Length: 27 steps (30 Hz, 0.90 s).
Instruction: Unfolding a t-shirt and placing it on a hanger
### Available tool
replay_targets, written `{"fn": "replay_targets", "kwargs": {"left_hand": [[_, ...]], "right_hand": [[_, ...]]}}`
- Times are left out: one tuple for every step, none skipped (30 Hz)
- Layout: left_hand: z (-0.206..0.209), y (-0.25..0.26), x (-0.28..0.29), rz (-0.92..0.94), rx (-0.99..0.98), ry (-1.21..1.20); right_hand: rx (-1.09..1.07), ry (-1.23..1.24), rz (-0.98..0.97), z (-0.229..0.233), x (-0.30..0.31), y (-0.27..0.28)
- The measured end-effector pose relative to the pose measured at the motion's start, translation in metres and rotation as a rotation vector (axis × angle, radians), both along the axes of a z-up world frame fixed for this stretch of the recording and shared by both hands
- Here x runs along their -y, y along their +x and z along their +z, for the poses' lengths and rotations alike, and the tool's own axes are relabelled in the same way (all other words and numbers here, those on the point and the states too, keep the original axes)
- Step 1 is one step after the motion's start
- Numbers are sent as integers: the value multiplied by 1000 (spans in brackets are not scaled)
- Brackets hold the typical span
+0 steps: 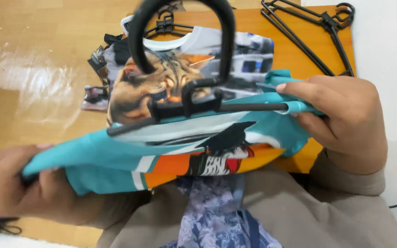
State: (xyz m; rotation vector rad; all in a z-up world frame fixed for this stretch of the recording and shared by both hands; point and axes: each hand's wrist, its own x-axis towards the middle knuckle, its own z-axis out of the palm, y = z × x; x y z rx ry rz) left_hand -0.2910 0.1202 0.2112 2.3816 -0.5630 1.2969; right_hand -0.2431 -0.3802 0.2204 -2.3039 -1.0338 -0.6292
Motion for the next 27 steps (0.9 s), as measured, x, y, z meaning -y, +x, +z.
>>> {"fn": "replay_targets", "kwargs": {"left_hand": [[4, -1, 2, 7, -4, -1], [7, -2, 4, 61, -127, -2], [10, -4, 6, 116, -250, -4], [2, 18, 2, 121, -251, -7], [-5, 40, -3, 94, -383, -14], [-13, 63, -7, 64, -515, -23], [-36, 89, -17, 68, -518, -27], [-59, 117, -26, 25, -560, -35], [-82, 144, -35, -18, -603, -43], [-103, 165, -39, -17, -601, -44], [-125, 186, -43, 46, -649, -33], [-146, 208, -47, 110, -696, -22], [-148, 219, -45, 113, -692, -24], [-151, 229, -45, 152, -743, -40], [-154, 240, -44, 192, -794, -56], [-153, 251, -48, 194, -793, -58], [-152, 263, -51, 238, -797, -72], [-152, 274, -53, 280, -803, -85], [-156, 291, -60, 282, -803, -86], [-162, 306, -67, 286, -758, -59], [-168, 320, -75, 289, -713, -32], [-171, 330, -76, 294, -715, -35], [-174, 339, -77, 338, -726, -35], [-177, 350, -77, 382, -736, -35], [-176, 347, -70, 386, -737, -38], [-174, 345, -63, 425, -801, -66], [-173, 344, -55, 464, -864, -95]], "right_hand": [[-4, -1, 7, -1, -4, 7], [2, -51, 3, -3, -9, 13], [9, -100, -1, -5, -13, 18], [8, -102, 5, -20, -20, 35], [23, -107, 4, -36, -27, 51], [36, -113, 2, -51, -34, 68], [34, -116, 7, -69, -42, 88], [-24, -148, -22, -88, -50, 107], [-82, -180, -50, -106, -58, 127], [-80, -181, -49, -119, -64, 143], [-138, -208, -90, -132, -70, 158], [-193, -235, -129, -145, -76, 174], [-189, -237, -126, -151, -78, 187], [-187, -265, -140, -157, -81, 199], [-184, -293, -154, -164, -85, 211], [-182, -294, -151, -163, -90, 219], [-232, -270, -155, -162, -95, 227], [-283, -246, -159, -162, -99, 234], [-283, -246, -158, -167, -100, 247], [-235, -232, -158, -172, -102, 257], [-188, -217, -158, -178, -105, 268], [-189, -219, -152, -181, -106, 277], [-228, -232, -178, -184, -108, 286], [-264, -244, -205, -186, -109, 295], [-264, -246, -201, -189, -112, 299], [-293, -260, -215, -192, -115, 303], [-322, -273, -230, -196, -117, 306]]}}
